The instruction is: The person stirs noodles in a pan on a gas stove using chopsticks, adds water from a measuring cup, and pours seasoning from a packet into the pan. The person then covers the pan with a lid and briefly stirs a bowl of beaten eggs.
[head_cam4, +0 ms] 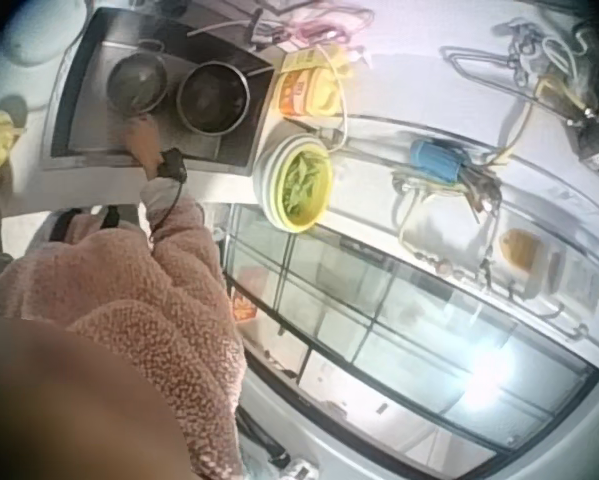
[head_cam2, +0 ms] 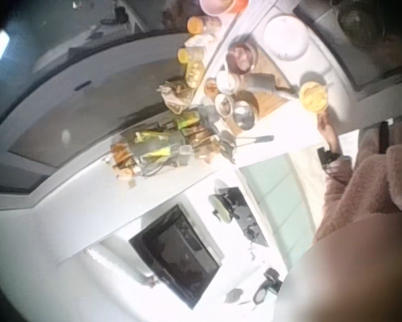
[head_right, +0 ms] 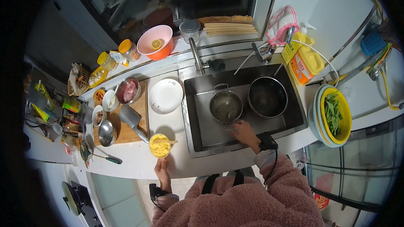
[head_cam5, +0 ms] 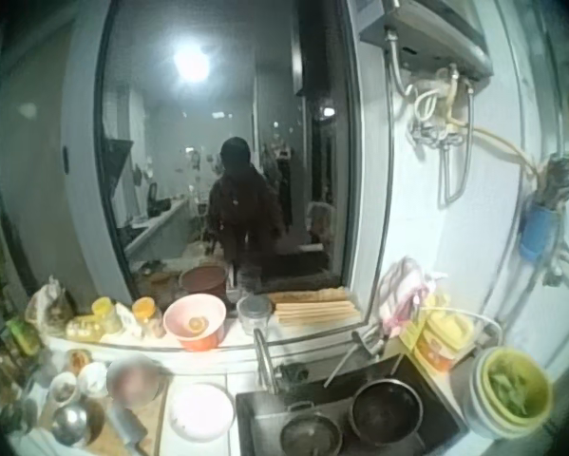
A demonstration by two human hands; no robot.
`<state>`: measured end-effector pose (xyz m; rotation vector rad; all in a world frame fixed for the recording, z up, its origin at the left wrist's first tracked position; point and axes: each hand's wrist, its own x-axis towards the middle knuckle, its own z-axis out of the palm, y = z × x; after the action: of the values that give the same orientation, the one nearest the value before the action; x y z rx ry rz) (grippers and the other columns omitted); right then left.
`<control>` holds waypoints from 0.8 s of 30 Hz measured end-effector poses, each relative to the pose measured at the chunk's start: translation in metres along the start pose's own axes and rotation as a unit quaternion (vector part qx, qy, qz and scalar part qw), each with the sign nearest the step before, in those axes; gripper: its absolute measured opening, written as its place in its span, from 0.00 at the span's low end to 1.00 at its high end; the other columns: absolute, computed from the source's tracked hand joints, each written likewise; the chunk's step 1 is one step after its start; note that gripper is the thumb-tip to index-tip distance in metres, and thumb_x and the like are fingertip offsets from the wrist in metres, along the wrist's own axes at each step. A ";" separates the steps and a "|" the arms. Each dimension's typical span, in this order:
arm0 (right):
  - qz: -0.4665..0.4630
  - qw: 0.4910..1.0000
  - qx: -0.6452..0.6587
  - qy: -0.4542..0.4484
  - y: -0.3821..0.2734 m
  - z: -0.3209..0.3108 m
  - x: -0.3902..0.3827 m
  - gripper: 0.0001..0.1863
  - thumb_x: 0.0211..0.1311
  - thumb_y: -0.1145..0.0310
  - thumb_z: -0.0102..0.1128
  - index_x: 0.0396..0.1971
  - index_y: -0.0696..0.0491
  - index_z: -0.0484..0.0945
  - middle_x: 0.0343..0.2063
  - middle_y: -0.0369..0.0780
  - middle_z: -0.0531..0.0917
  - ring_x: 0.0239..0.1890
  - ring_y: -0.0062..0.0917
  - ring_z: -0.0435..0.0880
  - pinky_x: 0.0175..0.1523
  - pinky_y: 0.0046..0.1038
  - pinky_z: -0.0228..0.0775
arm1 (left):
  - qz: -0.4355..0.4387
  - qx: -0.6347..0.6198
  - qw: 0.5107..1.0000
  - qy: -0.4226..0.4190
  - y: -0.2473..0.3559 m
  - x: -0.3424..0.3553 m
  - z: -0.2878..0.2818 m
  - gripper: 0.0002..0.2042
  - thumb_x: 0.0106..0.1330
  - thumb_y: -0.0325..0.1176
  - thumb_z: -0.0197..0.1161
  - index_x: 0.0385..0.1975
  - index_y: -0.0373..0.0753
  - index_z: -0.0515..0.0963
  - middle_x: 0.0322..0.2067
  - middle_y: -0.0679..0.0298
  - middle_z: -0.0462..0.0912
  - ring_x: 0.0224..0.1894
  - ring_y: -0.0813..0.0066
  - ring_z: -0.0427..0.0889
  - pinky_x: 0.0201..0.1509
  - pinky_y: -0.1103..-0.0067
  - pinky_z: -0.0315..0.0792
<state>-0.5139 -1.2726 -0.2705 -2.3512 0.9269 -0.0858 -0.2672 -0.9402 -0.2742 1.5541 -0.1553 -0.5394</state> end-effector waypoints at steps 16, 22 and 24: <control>-0.001 0.984 0.156 0.084 0.086 -0.025 0.046 0.14 0.57 0.67 0.55 0.42 0.57 0.77 0.36 0.46 0.78 0.36 0.41 0.78 0.42 0.35 0.71 | 0.065 -0.067 0.994 -0.061 0.056 -0.018 0.296 0.09 0.67 0.32 0.53 0.27 0.35 0.75 0.21 0.68 0.75 0.24 0.82 0.72 0.28 0.85 0.66; 0.170 0.873 0.439 0.127 0.071 0.024 0.064 0.18 0.62 0.60 0.53 0.47 0.55 0.74 0.32 0.42 0.79 0.32 0.31 0.79 0.34 0.32 0.70 | -0.247 -0.349 0.904 0.018 0.013 0.023 0.355 0.10 0.65 0.37 0.55 0.26 0.39 0.74 0.22 0.66 0.75 0.26 0.76 0.73 0.26 0.83 0.65; 0.288 0.752 0.583 0.112 0.056 0.032 0.076 0.20 0.62 0.55 0.53 0.49 0.52 0.72 0.33 0.40 0.79 0.32 0.28 0.79 0.32 0.32 0.71 | -0.300 -0.422 0.855 0.000 0.006 0.035 0.358 0.08 0.63 0.36 0.56 0.28 0.38 0.74 0.24 0.66 0.76 0.30 0.75 0.73 0.27 0.82 0.66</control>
<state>-0.4818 -1.3366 -0.3396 -0.8569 1.1807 -0.5338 -0.3879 -1.2793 -0.2648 0.6996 0.5363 -0.9386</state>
